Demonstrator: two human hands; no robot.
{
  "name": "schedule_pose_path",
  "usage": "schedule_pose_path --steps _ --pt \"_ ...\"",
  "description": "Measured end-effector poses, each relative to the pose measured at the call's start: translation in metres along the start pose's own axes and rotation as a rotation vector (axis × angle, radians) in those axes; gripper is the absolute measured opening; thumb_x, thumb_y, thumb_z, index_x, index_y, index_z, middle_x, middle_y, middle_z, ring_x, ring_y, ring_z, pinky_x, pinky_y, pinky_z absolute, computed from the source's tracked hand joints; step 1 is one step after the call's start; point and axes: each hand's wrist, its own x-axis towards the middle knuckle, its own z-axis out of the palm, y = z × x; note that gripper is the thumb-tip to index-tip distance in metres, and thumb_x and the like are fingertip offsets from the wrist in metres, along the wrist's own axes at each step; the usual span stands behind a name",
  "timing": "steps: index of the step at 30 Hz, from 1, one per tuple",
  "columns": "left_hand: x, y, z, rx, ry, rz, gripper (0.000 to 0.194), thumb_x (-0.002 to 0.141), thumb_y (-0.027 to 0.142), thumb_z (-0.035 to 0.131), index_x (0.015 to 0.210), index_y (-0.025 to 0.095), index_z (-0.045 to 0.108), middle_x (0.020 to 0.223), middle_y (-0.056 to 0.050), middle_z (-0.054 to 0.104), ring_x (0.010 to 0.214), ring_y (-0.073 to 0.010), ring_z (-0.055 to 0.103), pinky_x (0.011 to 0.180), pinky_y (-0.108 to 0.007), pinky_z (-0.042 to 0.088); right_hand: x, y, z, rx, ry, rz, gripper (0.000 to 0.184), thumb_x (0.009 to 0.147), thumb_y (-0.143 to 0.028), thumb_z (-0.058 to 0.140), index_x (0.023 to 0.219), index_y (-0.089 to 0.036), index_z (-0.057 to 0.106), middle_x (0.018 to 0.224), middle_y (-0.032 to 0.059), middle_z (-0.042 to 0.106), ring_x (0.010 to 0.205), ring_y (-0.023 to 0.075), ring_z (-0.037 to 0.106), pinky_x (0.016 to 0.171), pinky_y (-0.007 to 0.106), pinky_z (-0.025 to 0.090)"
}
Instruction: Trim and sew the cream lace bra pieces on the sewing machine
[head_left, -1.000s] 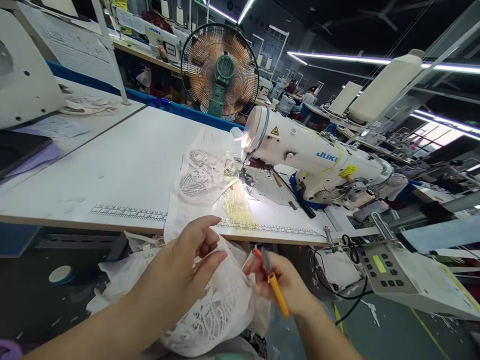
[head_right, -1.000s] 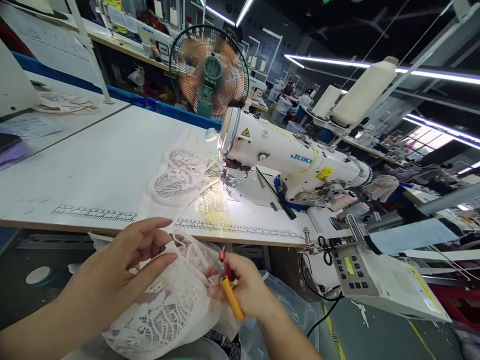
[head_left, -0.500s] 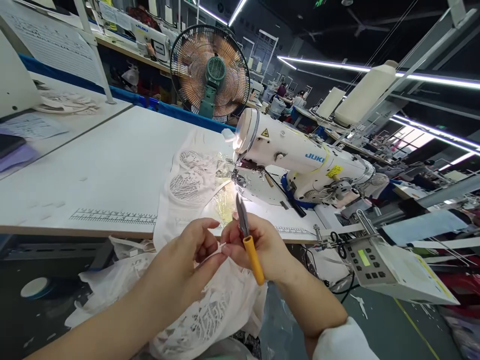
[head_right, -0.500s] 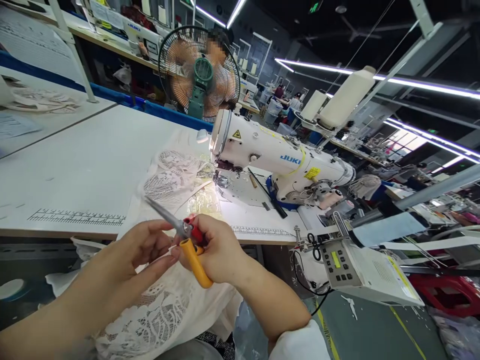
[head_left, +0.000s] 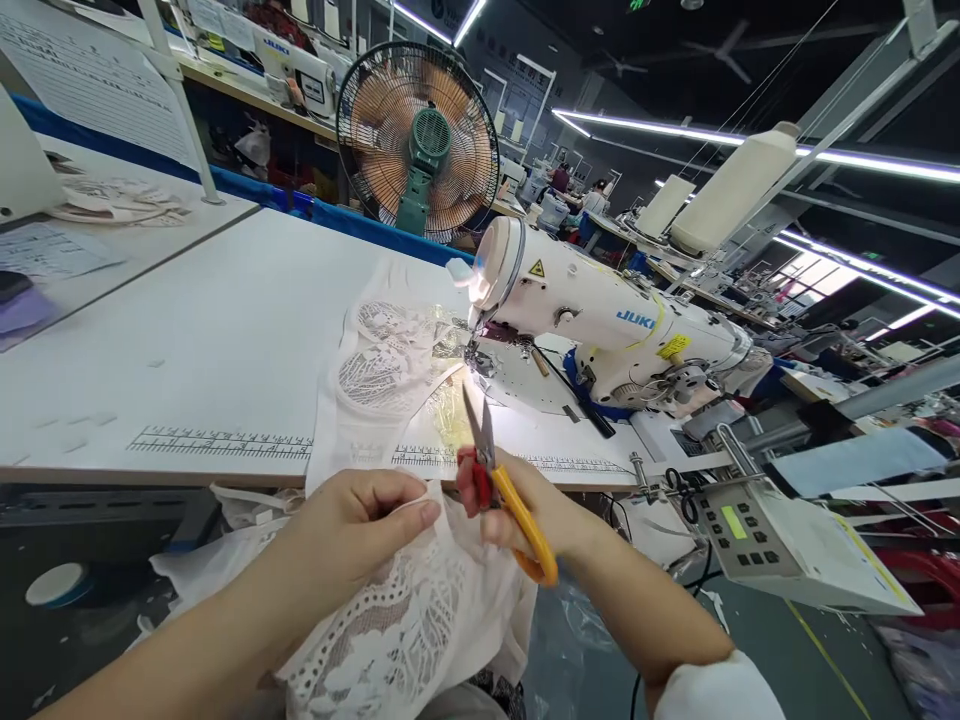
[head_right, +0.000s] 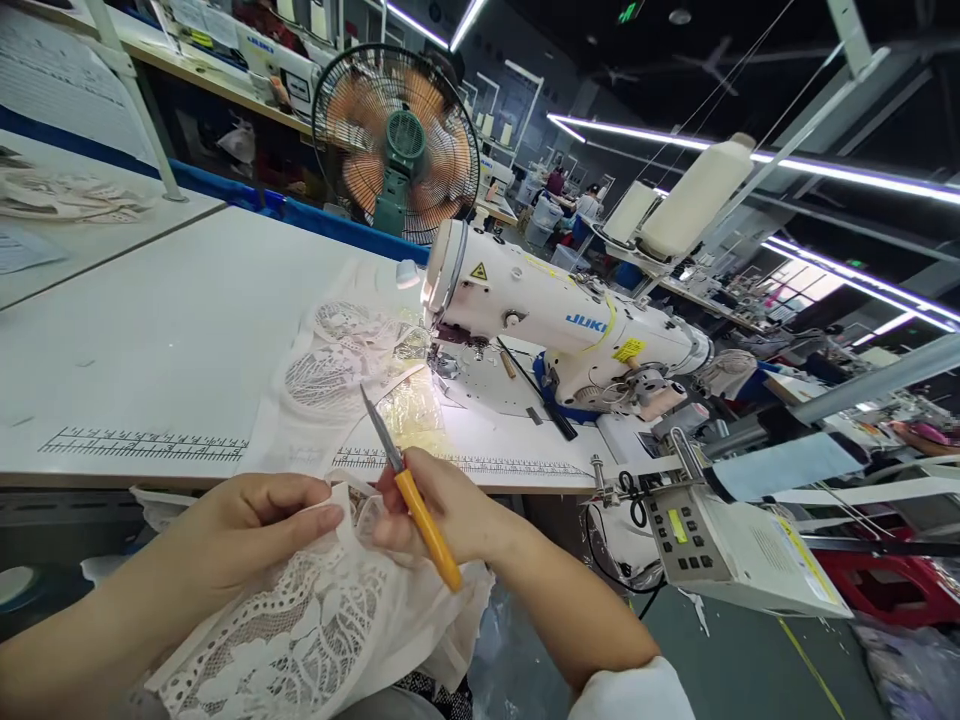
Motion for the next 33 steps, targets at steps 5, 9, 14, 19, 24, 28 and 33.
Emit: schedule_pose_path --steps 5,9,14,19,24,28,33 --pt "0.005 -0.003 -0.009 0.051 -0.061 -0.005 0.041 0.069 0.053 0.057 0.053 0.019 0.042 0.049 0.007 0.026 0.047 -0.0071 0.021 0.046 -0.022 0.016 -0.015 0.005 -0.012 -0.387 -0.299 0.006 0.07 0.071 -0.087 0.031 0.077 -0.019 0.045 0.071 -0.0011 0.045 0.061 0.0115 0.04 0.054 0.025 0.034" --pt "0.013 -0.01 -0.016 0.116 -0.092 -0.012 0.037 0.067 0.052 0.058 0.053 0.019 0.047 0.048 0.006 0.031 0.047 -0.0081 0.026 0.045 -0.022 0.02 -0.018 0.004 -0.007 -0.534 -0.3 0.033 0.069 0.07 -0.088 0.029 0.072 -0.02 0.041 0.068 -0.0007 0.043 0.059 0.0117 0.037 0.053 0.025 0.031" --pt "0.016 -0.014 -0.021 0.111 -0.115 -0.041 0.036 0.067 0.052 0.059 0.055 0.019 0.053 0.048 0.005 0.038 0.047 -0.0092 0.033 0.045 -0.022 0.028 -0.018 0.002 -0.001 -0.579 -0.288 0.107 0.071 0.066 -0.091 0.028 0.069 -0.021 0.035 0.066 -0.0011 0.042 0.057 0.0111 0.034 0.052 0.025 0.029" --pt "0.014 -0.007 -0.021 0.06 -0.104 -0.083 0.035 0.061 0.051 0.064 0.055 0.018 0.056 0.05 0.003 0.045 0.048 -0.0102 0.038 0.047 -0.023 0.033 -0.018 0.004 0.002 -0.588 -0.261 0.136 0.072 0.064 -0.092 0.027 0.068 -0.021 0.035 0.064 -0.0014 0.042 0.054 0.0104 0.031 0.049 0.024 0.025" --pt "0.013 -0.004 -0.021 0.068 -0.086 -0.076 0.033 0.063 0.05 0.063 0.056 0.019 0.058 0.049 0.002 0.049 0.047 -0.0116 0.042 0.047 -0.024 0.038 -0.02 0.005 0.006 -0.59 -0.209 0.156 0.077 0.061 -0.096 0.014 0.065 -0.021 0.033 0.061 -0.0011 0.04 0.052 0.0103 0.029 0.047 0.025 0.023" --pt "0.014 -0.005 -0.022 0.084 -0.132 -0.094 0.032 0.064 0.049 0.063 0.055 0.018 0.057 0.048 0.004 0.044 0.046 -0.0096 0.037 0.045 -0.022 0.034 -0.021 0.006 0.009 -0.597 -0.187 0.162 0.071 0.067 -0.091 0.02 0.066 -0.021 0.032 0.06 -0.0017 0.039 0.053 0.0106 0.031 0.048 0.025 0.024" --pt "0.015 -0.001 -0.02 0.052 -0.151 -0.094 0.031 0.064 0.045 0.062 0.053 0.018 0.053 0.046 0.007 0.032 0.043 -0.0055 0.022 0.038 -0.018 0.017 -0.021 0.012 0.014 -0.569 -0.173 0.196 0.051 0.081 -0.068 0.045 0.064 -0.021 0.034 0.06 -0.0017 0.041 0.057 0.0115 0.038 0.052 0.024 0.03"
